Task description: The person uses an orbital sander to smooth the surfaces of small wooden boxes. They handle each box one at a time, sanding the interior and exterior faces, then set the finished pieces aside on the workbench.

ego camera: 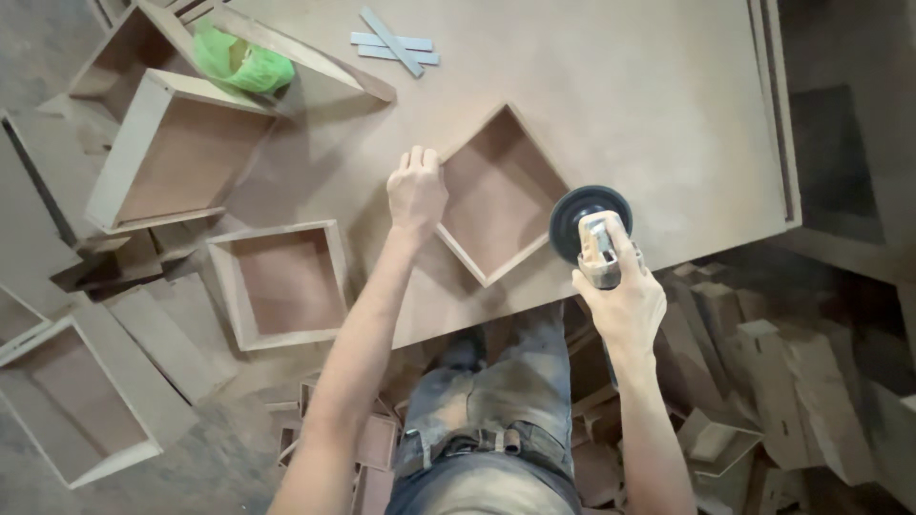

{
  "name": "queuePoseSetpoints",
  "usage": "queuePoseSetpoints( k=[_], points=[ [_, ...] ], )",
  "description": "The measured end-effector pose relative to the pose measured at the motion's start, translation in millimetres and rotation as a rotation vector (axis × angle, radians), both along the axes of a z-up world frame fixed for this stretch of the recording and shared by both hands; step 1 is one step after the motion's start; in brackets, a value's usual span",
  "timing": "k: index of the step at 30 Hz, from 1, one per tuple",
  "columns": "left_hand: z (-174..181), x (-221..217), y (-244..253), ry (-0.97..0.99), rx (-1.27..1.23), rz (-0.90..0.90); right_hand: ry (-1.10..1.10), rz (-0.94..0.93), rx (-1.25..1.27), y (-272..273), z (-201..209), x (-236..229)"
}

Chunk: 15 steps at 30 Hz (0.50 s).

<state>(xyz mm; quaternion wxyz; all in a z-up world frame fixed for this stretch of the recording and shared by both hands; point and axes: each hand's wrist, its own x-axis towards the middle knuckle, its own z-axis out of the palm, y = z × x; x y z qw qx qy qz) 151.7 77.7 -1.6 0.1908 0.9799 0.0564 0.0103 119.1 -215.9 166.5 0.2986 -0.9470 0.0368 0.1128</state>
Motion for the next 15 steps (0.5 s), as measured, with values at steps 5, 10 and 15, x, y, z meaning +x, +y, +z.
queuePoseSetpoints(
  k=[5, 10, 15],
  points=[
    [1.0, 0.6, -2.5, -0.013, -0.002, -0.004, 0.064, -0.036, -0.044, -8.3, -3.0, -33.8],
    [19.4, 11.9, 4.5, 0.101, -0.037, -0.035, 0.093, -0.034, -0.008, -8.7, 11.4, -78.4],
    [36.4, 61.7, 19.8, 0.424, -0.147, -0.268, 0.063, 0.014, 0.022, -3.0, 22.0, -101.0]
  ],
)
